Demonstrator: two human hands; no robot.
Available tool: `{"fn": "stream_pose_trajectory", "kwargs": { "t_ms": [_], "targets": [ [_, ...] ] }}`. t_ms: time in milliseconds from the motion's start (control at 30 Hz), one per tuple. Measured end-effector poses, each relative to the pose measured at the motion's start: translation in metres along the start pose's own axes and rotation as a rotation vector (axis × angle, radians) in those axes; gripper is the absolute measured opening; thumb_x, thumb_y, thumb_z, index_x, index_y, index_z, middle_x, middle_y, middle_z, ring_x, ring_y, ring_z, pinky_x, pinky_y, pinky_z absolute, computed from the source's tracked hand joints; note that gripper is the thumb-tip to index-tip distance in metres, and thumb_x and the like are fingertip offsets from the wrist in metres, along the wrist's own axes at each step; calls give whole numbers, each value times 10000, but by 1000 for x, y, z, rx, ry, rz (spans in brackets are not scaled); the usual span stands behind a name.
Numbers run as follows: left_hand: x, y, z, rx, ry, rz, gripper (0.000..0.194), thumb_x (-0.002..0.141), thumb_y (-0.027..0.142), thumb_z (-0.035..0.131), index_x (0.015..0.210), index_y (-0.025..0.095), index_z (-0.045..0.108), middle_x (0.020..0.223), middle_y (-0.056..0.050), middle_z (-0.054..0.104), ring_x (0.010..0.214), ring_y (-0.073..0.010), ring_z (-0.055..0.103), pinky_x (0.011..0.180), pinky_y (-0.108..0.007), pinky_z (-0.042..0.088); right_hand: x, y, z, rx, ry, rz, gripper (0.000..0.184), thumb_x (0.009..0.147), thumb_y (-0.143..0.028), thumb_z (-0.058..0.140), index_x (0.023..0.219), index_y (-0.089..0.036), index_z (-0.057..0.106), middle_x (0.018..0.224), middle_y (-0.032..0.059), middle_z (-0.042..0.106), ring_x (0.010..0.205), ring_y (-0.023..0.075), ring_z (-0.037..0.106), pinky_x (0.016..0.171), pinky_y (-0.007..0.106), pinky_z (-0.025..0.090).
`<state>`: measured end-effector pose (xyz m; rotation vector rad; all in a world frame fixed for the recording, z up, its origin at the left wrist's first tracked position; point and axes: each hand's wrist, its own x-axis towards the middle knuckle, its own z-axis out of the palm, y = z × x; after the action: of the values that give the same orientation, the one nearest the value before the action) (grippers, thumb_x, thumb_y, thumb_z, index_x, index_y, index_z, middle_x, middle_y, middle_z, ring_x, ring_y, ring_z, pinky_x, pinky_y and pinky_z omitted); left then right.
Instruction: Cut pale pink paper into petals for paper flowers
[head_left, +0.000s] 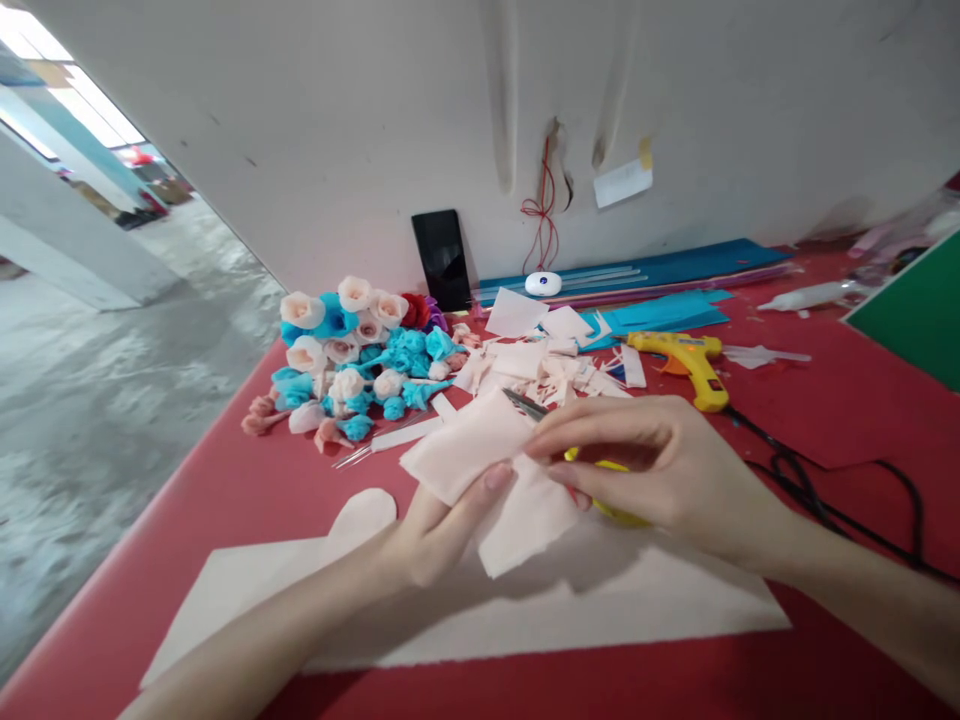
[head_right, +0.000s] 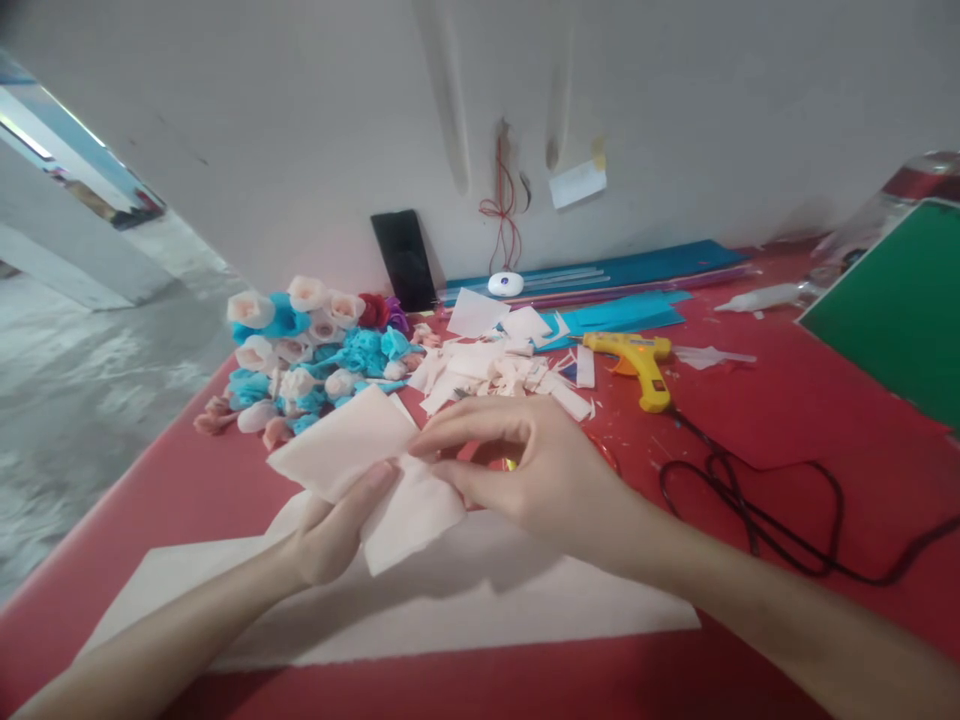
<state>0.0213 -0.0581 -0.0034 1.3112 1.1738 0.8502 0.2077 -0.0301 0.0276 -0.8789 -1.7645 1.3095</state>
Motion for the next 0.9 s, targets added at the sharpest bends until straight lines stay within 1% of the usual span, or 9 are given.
{"fn": "stream_pose_trajectory", "kwargs": {
  "t_ms": [100,233,300,400,500,633,733,833,900],
  "targets": [
    [4,-5,0,-30,7,39,396,807,461,511,1060,177,623,1061,-44,663,1053,-227,562,924,-259,438,-2,1,2,-19,43,15,229,719,-62,597,852,-213,707,899,6,670,705,108,600,549,180,490],
    [6,-6,2,-80,7,5,448,804,467,511,1114,155,592,981,-62,690,952,-243,611,828,-292,498,-5,3,4,8,70,7,416,742,-59,553,1100,-266,599,1102,-5,602,713,86,575,512,158,486],
    [5,-7,1,-89,0,-15,481,805,465,513,1160,145,565,966,-71,694,965,-254,609,843,-312,494,-5,3,3,-15,43,-44,352,755,-70,547,1035,-269,629,1063,-18,609,733,78,575,556,150,488],
    [5,-14,-2,-74,14,12,477,813,456,506,1171,145,564,954,-75,699,1023,-262,586,914,-333,456,-5,1,2,-88,-21,-102,139,765,-132,591,803,-211,698,919,-10,642,764,86,588,643,152,491],
    [6,-22,-5,-27,-4,68,428,824,427,504,1150,161,586,986,-70,692,1048,-255,574,961,-335,422,-4,2,4,-105,-23,-77,135,765,-130,599,828,-185,705,880,-3,674,777,90,610,655,141,500],
    [5,-17,-1,-50,-160,64,429,848,445,448,1132,160,597,1012,-75,685,939,-238,624,870,-325,486,-5,5,5,-104,-10,-34,237,761,-108,577,956,-200,676,1044,-2,663,1016,136,576,695,143,507],
    [1,-7,4,-85,-130,-31,440,826,452,486,1112,137,597,1043,-90,673,934,-250,625,802,-323,515,-7,8,4,-97,-72,-44,392,776,-93,535,1129,-257,587,1272,-30,524,1067,146,541,674,158,509],
    [-2,-3,6,-126,-102,-110,432,799,454,530,1085,139,608,1036,-87,675,973,-262,611,822,-339,512,-8,10,2,-56,-103,-41,636,772,-70,530,1313,-363,366,1438,-63,287,905,100,572,686,178,508],
    [-1,-4,5,-167,-139,-107,420,803,457,522,1078,153,615,1026,-74,678,958,-252,618,829,-333,511,-8,11,1,-1,-106,-34,709,776,-86,545,1340,-420,274,1456,-70,232,824,77,557,701,189,508]
  ]
}}
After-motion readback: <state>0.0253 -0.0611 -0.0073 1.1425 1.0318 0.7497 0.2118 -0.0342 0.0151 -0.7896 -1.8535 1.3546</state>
